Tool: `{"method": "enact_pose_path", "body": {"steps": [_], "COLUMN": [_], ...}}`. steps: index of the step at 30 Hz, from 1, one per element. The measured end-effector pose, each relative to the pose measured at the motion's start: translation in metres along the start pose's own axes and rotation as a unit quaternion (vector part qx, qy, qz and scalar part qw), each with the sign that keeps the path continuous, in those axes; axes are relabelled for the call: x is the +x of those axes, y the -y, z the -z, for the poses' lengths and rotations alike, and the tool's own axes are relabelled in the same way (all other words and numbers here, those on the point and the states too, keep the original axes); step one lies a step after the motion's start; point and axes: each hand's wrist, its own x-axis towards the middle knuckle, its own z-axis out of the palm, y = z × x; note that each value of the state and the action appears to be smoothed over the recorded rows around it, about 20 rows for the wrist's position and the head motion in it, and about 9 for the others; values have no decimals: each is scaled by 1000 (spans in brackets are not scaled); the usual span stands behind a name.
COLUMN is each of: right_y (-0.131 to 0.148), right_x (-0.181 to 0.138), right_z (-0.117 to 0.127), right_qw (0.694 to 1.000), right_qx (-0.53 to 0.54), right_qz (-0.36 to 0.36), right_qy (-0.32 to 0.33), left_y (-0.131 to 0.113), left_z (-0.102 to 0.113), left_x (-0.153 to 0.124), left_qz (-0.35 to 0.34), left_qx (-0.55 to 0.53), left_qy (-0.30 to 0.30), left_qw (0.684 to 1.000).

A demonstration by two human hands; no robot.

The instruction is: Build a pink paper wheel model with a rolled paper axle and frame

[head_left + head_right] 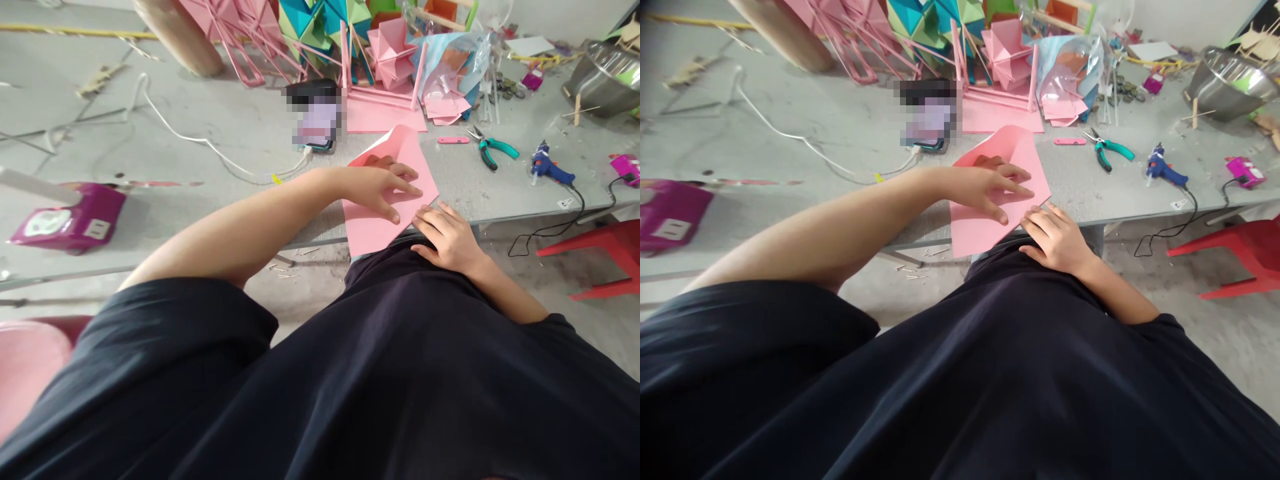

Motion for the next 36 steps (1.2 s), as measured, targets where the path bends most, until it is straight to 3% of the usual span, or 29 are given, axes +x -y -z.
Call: {"method": "enact_pose_path", "body": {"steps": [29, 36], "right_y": [5, 5], "right_x": [33, 37], "right_z": [1, 3], "right_qw": [998, 998], "right_qx": [-1, 0], "right_qz": [-5, -4], "right_qy": [67, 63], "left_y": [15, 18], "left_z": [-6, 6], "left_x": [11, 0], "left_qz": [-10, 13], "left_qx": [3, 50], "left_qy": [-27, -18], "left_qw": [1000, 999]}}
